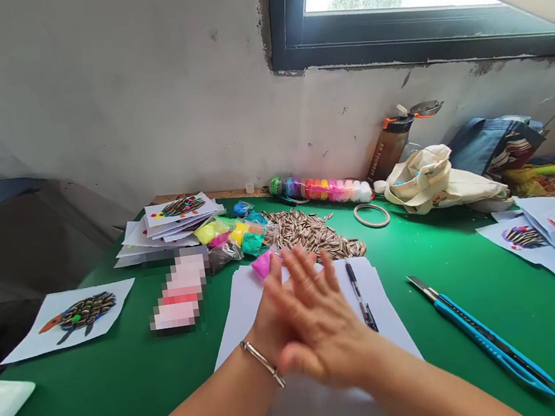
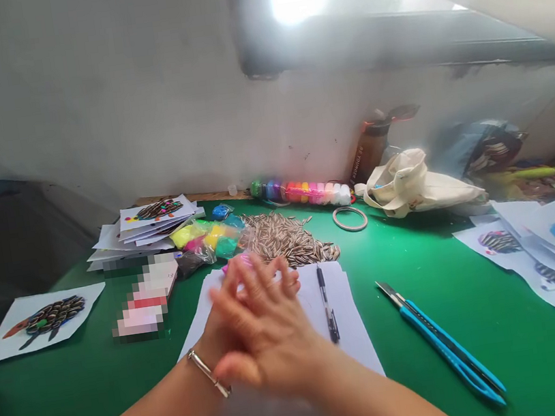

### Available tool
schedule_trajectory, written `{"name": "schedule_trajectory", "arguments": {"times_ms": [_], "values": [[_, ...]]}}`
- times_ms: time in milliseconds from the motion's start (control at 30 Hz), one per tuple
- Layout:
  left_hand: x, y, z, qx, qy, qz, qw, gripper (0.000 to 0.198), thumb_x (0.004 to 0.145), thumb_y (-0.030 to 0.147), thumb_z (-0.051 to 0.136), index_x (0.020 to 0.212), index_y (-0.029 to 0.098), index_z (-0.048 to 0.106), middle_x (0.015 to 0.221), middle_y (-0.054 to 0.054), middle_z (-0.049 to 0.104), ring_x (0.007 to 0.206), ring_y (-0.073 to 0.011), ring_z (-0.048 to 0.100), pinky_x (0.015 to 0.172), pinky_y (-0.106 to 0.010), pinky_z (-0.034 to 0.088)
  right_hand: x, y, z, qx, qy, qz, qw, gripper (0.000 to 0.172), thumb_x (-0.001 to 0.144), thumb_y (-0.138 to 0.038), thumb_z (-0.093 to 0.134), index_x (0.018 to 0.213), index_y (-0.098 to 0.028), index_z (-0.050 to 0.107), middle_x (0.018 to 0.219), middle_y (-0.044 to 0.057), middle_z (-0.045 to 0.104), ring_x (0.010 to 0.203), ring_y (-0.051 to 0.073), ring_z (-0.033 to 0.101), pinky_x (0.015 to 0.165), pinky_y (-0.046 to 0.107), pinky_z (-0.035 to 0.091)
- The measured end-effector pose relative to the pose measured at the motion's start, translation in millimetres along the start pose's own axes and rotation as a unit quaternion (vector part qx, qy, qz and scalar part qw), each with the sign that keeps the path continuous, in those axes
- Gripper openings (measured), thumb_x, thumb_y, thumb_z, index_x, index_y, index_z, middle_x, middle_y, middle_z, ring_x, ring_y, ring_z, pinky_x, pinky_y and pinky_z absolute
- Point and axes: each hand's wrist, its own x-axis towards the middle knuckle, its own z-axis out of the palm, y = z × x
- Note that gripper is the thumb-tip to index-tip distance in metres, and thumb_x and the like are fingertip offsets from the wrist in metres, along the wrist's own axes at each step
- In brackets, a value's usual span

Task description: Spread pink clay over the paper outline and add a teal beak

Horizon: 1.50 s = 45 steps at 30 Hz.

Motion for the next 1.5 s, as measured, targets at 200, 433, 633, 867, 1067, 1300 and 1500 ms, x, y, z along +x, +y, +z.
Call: {"name": "schedule_trajectory", "arguments": {"times_ms": [200, 433, 633, 867, 1067, 1300, 1500], "values": [[-1.4, -5.8, 0.2, 0.009, -0.020, -0.020, 1.000, 0.070, 0.084, 0.078, 0.037, 0.138, 0.037, 0.051, 0.139, -0.004, 0.056, 0.137, -0.0323, 0.040, 0.105, -0.048, 0.035, 5.1, 15.6, -1.8, -0.026, 0.044, 0.095, 0.994, 0.064, 0.099, -0.057, 0.015, 0.156, -0.031, 0.006, 0.163, 0.009, 0.008, 0.148, 0.036, 0.005, 0.114, 0.067, 0.001], [5.4, -16.8, 12.7, 0.035, 0.038, 0.033, 0.998, 0.061, 0.085, 0.076, 0.038, 0.136, 0.044, 0.050, 0.142, 0.005, 0.052, 0.144, -0.0256, 0.027, 0.108, -0.041, 0.031, -0.9, 0.6, 2.9, 0.003, -0.021, -0.019, 1.000, 0.082, 0.088, -0.073, 0.035, 0.156, -0.033, 0.010, 0.162, 0.008, 0.012, 0.148, 0.036, 0.009, 0.117, 0.061, 0.010], [1.9, -13.3, 4.0, 0.000, -0.001, -0.078, 0.997, 0.078, 0.086, 0.079, 0.027, 0.130, 0.023, 0.059, 0.119, -0.012, 0.066, 0.114, -0.0295, 0.058, 0.092, -0.040, 0.044, -1.8, 30.6, 7.1, -0.094, 0.017, 0.165, 0.982, 0.062, 0.099, -0.043, 0.037, 0.155, -0.033, 0.012, 0.163, 0.005, 0.008, 0.149, 0.034, 0.001, 0.114, 0.067, 0.005], [0.7, 17.5, -15.3, -0.079, 0.006, -0.048, 0.996, 0.064, 0.093, 0.063, 0.038, 0.132, 0.014, 0.053, 0.103, -0.014, 0.069, 0.089, -0.0238, 0.067, 0.076, -0.031, 0.050, -8.8, 32.3, 12.3, -0.052, 0.029, 0.108, 0.992, 0.051, 0.097, -0.039, 0.042, 0.147, -0.029, 0.036, 0.159, 0.009, 0.024, 0.147, 0.033, 0.013, 0.115, 0.064, 0.010], [-0.4, 36.9, -17.5, -0.066, 0.073, -0.014, 0.995, 0.057, 0.095, 0.054, 0.042, 0.135, 0.013, 0.043, 0.103, -0.017, 0.065, 0.084, -0.0247, 0.067, 0.063, -0.030, 0.050, -5.1, 31.6, 7.0, 0.050, 0.065, 0.082, 0.993, 0.030, 0.093, -0.036, 0.055, 0.118, -0.022, 0.063, 0.139, 0.014, 0.050, 0.133, 0.031, 0.039, 0.109, 0.057, 0.033], [-2.2, 40.9, -17.5, -0.034, 0.091, 0.002, 0.995, 0.048, 0.093, 0.048, 0.053, 0.128, 0.016, 0.048, 0.105, -0.013, 0.064, 0.075, -0.0169, 0.064, 0.068, -0.029, 0.052, 3.5, 27.6, -4.1, 0.192, 0.105, 0.092, 0.971, 0.019, 0.090, -0.024, 0.061, 0.108, -0.025, 0.068, 0.111, 0.008, 0.068, 0.109, 0.024, 0.058, 0.093, 0.043, 0.050], [-2.7, 32.1, -21.9, 0.166, 0.071, 0.002, 0.984, 0.032, 0.084, 0.038, 0.071, 0.110, 0.019, 0.065, 0.114, -0.011, 0.065, 0.112, -0.0241, 0.059, 0.097, -0.041, 0.046, -3.5, 39.0, -3.7, 0.219, 0.099, 0.210, 0.948, 0.023, 0.089, -0.020, 0.060, 0.111, -0.023, 0.064, 0.097, 0.005, 0.071, 0.085, 0.018, 0.065, 0.078, 0.035, 0.054]]}}
